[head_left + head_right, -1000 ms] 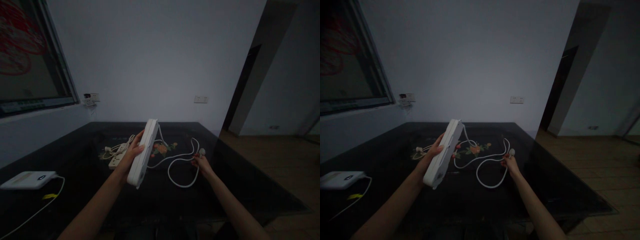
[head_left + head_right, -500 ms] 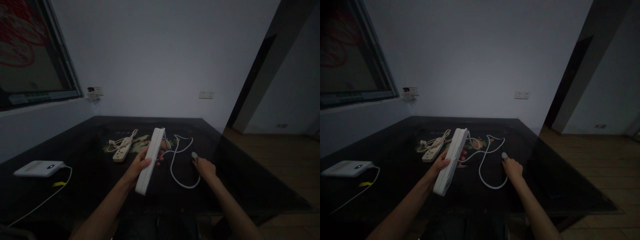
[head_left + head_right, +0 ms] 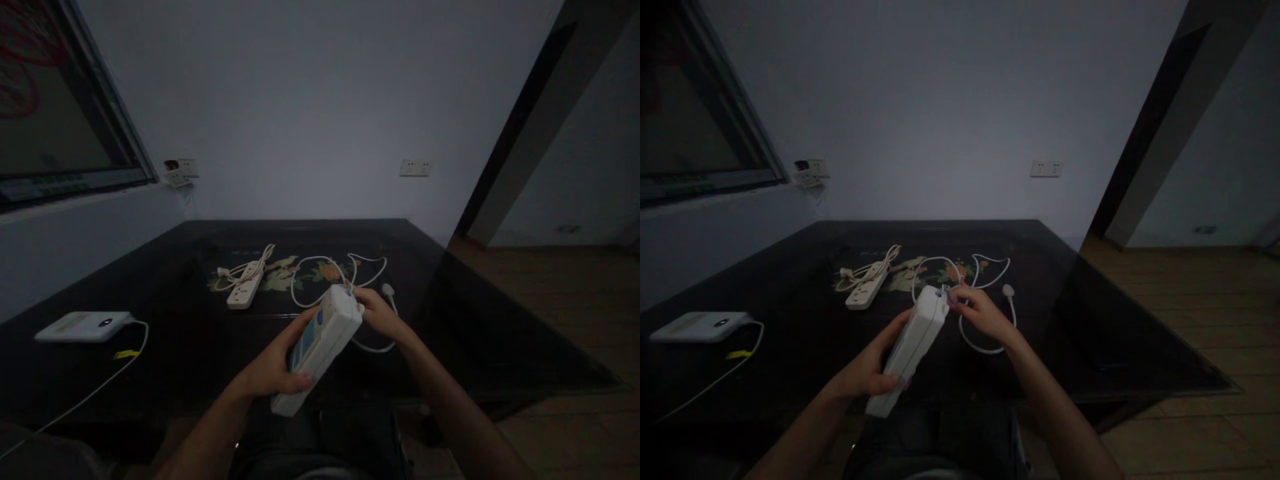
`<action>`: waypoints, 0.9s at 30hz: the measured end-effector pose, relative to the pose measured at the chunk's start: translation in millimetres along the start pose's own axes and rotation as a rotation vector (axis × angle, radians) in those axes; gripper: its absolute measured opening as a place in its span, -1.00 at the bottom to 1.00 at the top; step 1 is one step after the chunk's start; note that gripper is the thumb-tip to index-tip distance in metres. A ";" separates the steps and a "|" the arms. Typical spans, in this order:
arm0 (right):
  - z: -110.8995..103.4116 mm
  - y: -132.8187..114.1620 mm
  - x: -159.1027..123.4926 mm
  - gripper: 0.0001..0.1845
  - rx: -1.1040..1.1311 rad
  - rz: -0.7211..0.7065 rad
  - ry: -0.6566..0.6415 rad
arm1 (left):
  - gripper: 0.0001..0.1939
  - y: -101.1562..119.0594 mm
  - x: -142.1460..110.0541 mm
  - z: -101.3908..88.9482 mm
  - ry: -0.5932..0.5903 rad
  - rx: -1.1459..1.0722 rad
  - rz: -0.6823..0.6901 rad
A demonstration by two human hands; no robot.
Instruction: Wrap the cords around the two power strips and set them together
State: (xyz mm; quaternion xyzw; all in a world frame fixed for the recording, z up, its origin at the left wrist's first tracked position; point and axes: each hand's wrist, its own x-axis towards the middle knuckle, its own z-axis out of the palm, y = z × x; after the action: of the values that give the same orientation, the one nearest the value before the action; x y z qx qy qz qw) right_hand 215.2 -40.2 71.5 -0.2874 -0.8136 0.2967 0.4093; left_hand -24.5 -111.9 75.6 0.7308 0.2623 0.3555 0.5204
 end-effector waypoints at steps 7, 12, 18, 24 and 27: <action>-37.7 -4.6 0.8 -0.75 0.026 0.223 0.018 | -0.07 14.2 -32.8 -28.1 0.007 0.284 -0.103; -60.5 -17.1 29.0 -0.76 -0.023 0.236 -0.214 | -0.11 20.4 -38.3 -30.2 -0.074 0.406 -0.099; -56.8 -20.9 55.4 -0.77 -0.031 0.138 -0.350 | -0.12 14.0 -33.6 -15.3 -0.124 0.386 -0.055; -36.1 -33.4 61.6 -0.83 0.121 0.098 -0.376 | 0.00 -5.8 -42.3 -3.3 -0.135 0.135 -0.085; -15.7 -36.6 63.1 -0.79 0.192 0.075 -0.424 | 0.10 -15.0 -42.6 4.7 -0.109 -0.061 -0.049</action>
State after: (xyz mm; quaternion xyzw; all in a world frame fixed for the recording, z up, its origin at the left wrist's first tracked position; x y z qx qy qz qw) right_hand 188.5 -15.6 136.7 -0.2085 -0.8382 0.4412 0.2436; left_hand -47.0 -142.0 49.9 0.7260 0.2406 0.3102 0.5646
